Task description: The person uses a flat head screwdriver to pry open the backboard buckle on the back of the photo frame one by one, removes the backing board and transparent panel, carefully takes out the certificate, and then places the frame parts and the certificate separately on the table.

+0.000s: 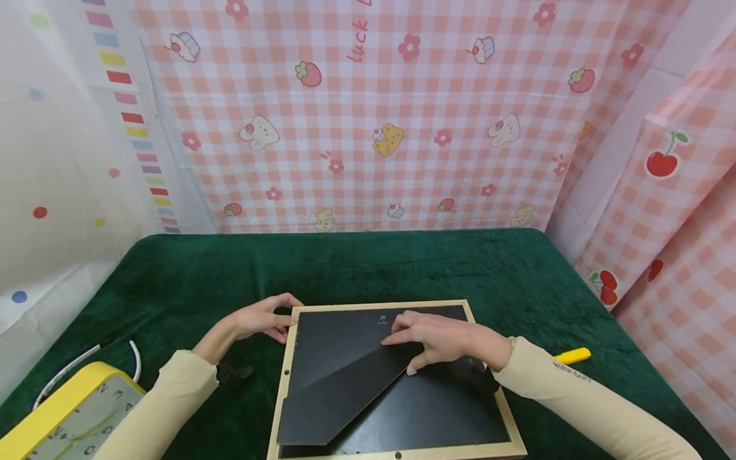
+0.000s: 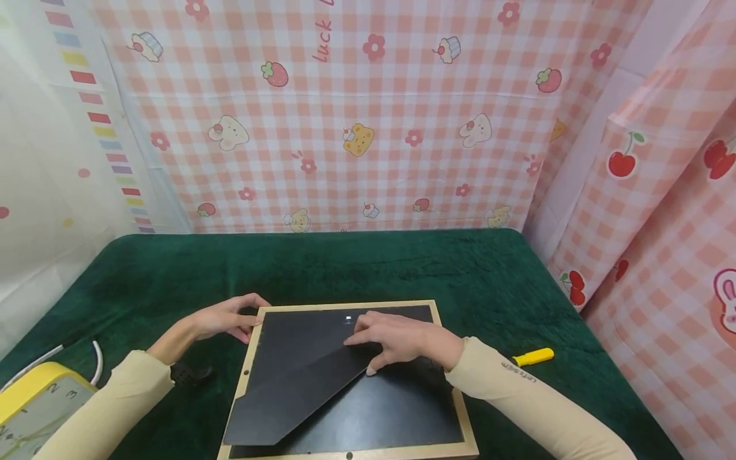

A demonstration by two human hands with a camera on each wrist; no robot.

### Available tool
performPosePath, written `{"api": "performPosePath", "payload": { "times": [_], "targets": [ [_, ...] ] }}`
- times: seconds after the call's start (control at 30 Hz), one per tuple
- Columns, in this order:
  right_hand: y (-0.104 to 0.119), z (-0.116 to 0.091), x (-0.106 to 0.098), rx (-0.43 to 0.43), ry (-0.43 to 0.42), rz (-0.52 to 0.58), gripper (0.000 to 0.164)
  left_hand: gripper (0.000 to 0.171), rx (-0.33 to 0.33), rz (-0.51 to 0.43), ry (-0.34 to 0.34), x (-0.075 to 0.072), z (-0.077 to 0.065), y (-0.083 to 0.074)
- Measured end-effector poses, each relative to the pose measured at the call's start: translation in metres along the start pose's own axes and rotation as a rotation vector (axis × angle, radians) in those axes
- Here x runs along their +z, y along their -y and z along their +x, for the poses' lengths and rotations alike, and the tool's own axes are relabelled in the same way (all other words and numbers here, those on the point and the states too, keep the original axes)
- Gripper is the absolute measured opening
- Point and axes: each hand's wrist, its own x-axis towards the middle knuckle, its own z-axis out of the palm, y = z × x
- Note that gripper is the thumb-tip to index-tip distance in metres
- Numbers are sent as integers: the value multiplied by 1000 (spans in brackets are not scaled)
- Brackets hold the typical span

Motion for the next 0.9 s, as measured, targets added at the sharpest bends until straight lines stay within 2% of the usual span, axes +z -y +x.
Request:
{"api": "performPosePath", "payload": {
  "times": [0.13, 0.27, 0.57, 0.73, 0.9],
  "targets": [
    [3, 0, -10, -41, -24, -45, 57, 37, 19, -6, 17, -2, 0, 0],
    [3, -1, -16, -48, -21, -47, 56, 36, 22, -8, 20, -3, 0, -1],
    [-6, -18, -9, 36, 22, 14, 56, 33, 4, -2, 6, -3, 0, 1],
    [-7, -20, -8, 46, 33, 32, 57, 34, 6, 1, 11, -3, 1, 3],
    [-4, -22, -8, 111, 37, 43, 56, 33, 15, 2, 12, -3, 2, 3]
  ]
}}
